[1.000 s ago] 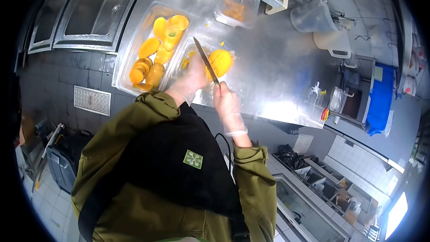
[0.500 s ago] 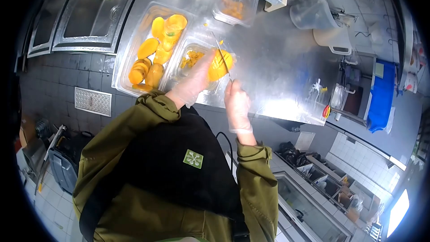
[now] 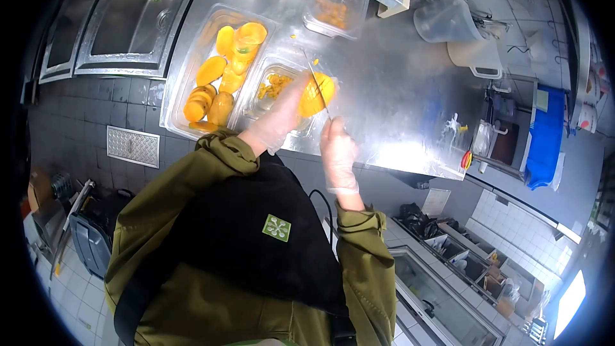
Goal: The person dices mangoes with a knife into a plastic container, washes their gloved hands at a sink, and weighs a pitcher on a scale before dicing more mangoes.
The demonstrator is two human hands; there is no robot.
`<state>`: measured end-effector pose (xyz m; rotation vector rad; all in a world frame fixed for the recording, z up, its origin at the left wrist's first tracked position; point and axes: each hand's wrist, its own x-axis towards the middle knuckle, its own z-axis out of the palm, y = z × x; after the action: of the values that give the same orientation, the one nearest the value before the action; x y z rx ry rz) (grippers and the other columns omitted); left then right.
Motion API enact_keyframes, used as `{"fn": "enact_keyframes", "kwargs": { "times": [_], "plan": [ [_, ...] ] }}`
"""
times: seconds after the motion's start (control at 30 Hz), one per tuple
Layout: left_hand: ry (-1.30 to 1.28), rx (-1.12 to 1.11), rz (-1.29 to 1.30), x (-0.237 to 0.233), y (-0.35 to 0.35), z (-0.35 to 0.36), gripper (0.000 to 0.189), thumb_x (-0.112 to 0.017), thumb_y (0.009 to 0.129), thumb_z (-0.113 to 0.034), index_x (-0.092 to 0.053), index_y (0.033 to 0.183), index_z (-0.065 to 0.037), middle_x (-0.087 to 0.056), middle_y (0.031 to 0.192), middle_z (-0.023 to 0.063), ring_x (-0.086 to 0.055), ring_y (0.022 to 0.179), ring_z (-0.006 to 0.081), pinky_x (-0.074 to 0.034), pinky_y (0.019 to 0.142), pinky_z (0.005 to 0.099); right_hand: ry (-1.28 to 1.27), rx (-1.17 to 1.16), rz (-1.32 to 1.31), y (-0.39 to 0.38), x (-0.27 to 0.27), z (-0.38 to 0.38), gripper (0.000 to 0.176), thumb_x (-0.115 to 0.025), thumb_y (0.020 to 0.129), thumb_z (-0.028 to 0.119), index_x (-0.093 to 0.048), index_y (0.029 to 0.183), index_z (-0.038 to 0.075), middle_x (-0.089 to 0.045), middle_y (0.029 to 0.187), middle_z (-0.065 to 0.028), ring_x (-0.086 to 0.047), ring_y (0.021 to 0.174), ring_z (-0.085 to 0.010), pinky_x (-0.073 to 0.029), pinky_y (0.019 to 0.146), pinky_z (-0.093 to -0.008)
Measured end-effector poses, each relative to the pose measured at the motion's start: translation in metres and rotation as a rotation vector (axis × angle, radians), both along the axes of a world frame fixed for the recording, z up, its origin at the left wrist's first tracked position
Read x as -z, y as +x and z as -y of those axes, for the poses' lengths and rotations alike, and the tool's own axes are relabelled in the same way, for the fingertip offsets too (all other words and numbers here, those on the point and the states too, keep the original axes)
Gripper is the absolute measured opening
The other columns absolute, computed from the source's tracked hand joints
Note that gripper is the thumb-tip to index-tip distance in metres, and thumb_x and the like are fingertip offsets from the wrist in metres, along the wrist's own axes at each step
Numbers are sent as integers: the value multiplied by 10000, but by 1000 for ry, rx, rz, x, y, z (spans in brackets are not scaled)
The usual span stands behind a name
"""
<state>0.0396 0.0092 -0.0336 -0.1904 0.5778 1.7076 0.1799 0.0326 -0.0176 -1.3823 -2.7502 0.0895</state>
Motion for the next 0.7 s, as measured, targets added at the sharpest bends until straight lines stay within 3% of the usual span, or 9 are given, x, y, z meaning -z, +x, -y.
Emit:
{"fn": "enact_keyframes", "kwargs": {
  "times": [0.13,0.23,0.33,0.43,0.63,0.7],
  "plan": [
    [13,-5,-5,11,0,1,418,-396,915,-364,-532,1047,9,-616,975,120,-604,901,200,-465,836,305,-42,-37,-19,-6,-1,0,154,-498,860,218,-489,812,72,-568,545,-163,-570,495,-368,-462,454,-453],
    [18,24,-18,13,-5,1,460,-336,951,-366,-482,1147,23,-579,1086,145,-569,1008,222,-433,905,337,-42,-31,-72,-10,-16,1,153,-506,857,211,-490,803,69,-569,552,-170,-570,497,-366,-462,451,-447],
    [140,32,-69,10,-9,7,491,-331,950,-390,-485,1157,28,-573,1109,140,-563,1017,214,-422,914,326,-42,-17,-120,-8,-24,-2,148,-517,853,205,-490,798,70,-568,552,-171,-569,493,-362,-463,446,-439],
    [74,42,-42,-19,-9,10,420,-342,956,-356,-539,1060,0,-614,956,95,-589,878,164,-450,829,277,-10,-10,-91,-6,-23,-5,141,-520,852,199,-489,804,71,-567,548,-168,-569,489,-360,-465,445,-435],
    [-197,112,-137,-22,-6,2,401,-367,951,-348,-553,1038,-4,-619,941,95,-593,858,158,-455,805,272,44,18,-41,-6,-1,-7,137,-514,855,199,-479,804,77,-563,540,-164,-569,490,-362,-467,448,-442],
    [-127,105,-104,-20,-7,5,412,-368,949,-368,-541,1061,-11,-609,969,82,-582,887,145,-448,813,263,58,-20,-93,-8,-6,-6,139,-513,856,199,-476,798,79,-560,538,-165,-568,491,-364,-465,447,-445]
  ]
}}
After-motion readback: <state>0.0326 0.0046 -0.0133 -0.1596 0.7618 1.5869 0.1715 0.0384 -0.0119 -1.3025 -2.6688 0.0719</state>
